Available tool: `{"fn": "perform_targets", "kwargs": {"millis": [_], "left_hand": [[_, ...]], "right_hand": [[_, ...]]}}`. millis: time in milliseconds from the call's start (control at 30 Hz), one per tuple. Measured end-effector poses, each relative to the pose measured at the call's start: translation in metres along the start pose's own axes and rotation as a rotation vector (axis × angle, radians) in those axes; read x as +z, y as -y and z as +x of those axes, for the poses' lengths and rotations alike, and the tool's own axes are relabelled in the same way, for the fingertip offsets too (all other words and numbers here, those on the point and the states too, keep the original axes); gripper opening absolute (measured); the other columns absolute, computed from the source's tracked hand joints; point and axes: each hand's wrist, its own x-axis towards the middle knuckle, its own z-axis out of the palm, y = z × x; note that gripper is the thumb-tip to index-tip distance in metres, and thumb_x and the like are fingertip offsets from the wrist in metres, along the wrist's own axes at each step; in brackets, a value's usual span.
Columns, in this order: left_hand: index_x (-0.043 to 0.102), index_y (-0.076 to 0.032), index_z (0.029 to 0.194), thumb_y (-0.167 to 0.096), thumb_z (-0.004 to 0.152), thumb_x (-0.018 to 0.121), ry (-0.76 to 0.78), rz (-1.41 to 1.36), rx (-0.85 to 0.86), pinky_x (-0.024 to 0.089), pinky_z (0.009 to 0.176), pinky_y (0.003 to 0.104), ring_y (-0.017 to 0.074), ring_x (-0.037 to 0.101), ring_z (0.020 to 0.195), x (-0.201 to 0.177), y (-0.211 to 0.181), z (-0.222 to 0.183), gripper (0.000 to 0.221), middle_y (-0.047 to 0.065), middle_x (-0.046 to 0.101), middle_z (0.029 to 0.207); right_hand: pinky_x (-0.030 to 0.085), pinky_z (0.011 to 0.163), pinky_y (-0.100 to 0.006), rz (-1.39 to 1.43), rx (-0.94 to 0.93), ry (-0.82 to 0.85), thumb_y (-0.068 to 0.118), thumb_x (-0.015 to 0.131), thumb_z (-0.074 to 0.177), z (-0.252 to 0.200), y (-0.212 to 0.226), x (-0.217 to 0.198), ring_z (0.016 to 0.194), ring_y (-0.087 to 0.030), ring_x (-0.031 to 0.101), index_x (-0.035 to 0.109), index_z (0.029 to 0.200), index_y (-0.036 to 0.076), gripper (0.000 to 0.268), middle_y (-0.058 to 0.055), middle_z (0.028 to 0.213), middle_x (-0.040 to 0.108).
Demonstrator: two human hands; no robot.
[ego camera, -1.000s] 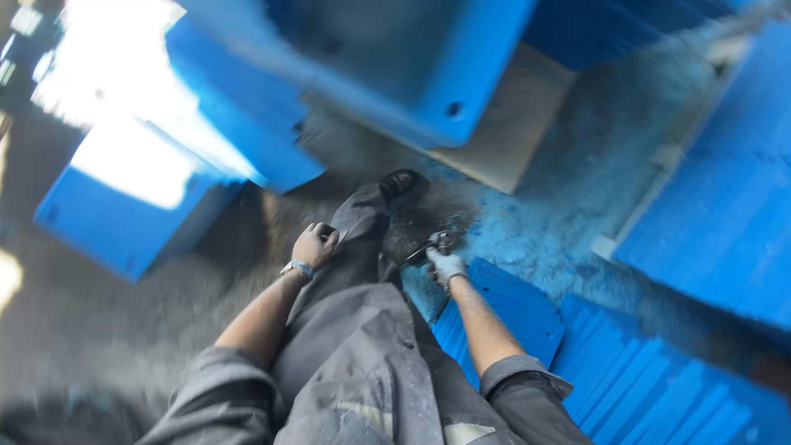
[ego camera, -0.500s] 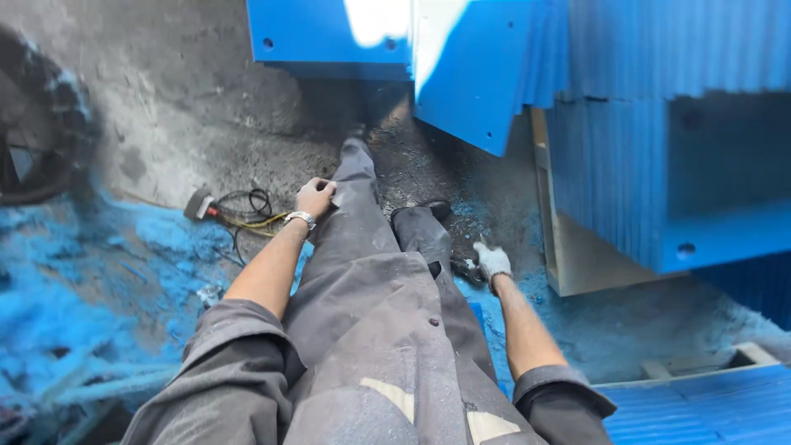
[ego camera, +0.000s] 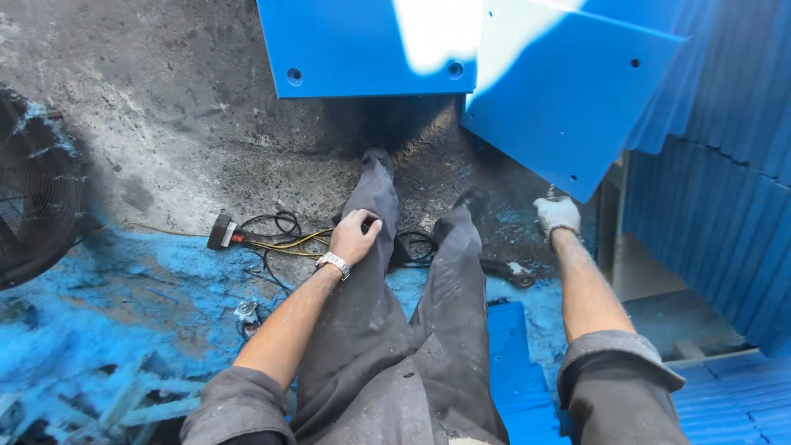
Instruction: Inspecting and cleaning holes in blue plastic industrial plates using a small hook tool before stacking them.
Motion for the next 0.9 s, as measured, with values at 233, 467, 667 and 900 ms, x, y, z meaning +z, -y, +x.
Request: {"fn": "perform_targets", "kwargs": {"millis": [233,467,667,900], "left_hand": [[0.071,-0.011,0.103,-0.038,0.091,0.069,0.201,0.117,-0.192,0.054,0.088,0.045,0.0334,0.068,0.100,0.001,0.043,0.037,0.030,0.014,0.070,0.103],[0.072,-0.012,0.102,-0.036,0.092,0.068,0.229,0.044,-0.102,0.054,0.087,0.045,0.0326,0.068,0.100,0.001,-0.029,0.075,0.026,0.012,0.071,0.105],[0.073,-0.014,0.101,-0.035,0.093,0.069,0.201,-0.053,-0.020,0.056,0.085,0.041,0.0298,0.071,0.095,0.035,-0.129,0.133,0.023,0.009,0.072,0.102],[0.070,-0.013,0.104,-0.037,0.095,0.068,0.197,-0.129,0.310,0.054,0.086,0.045,0.0309,0.068,0.100,0.112,-0.276,0.220,0.026,0.009,0.070,0.106]], "right_hand": [[0.053,0.091,-0.047,-0.021,0.092,-0.224,0.035,0.075,0.083,-0.003,0.025,0.002,0.103,-0.037,0.069,0.072,0.114,0.010,0.039,-0.017,0.109,0.074],[0.054,0.089,-0.045,0.135,0.242,-0.495,0.026,0.080,0.080,0.024,-0.018,-0.033,0.101,-0.031,0.070,0.069,0.115,0.010,0.040,-0.013,0.108,0.074],[0.054,0.085,-0.043,0.223,0.209,-0.224,0.025,0.087,0.078,0.066,-0.042,-0.053,0.100,-0.025,0.070,0.065,0.131,0.013,0.059,-0.011,0.114,0.073],[0.057,0.080,-0.040,0.391,0.173,-0.008,0.027,0.089,0.079,0.065,-0.047,-0.069,0.096,-0.024,0.071,0.061,0.136,0.001,0.069,-0.017,0.116,0.073]]}}
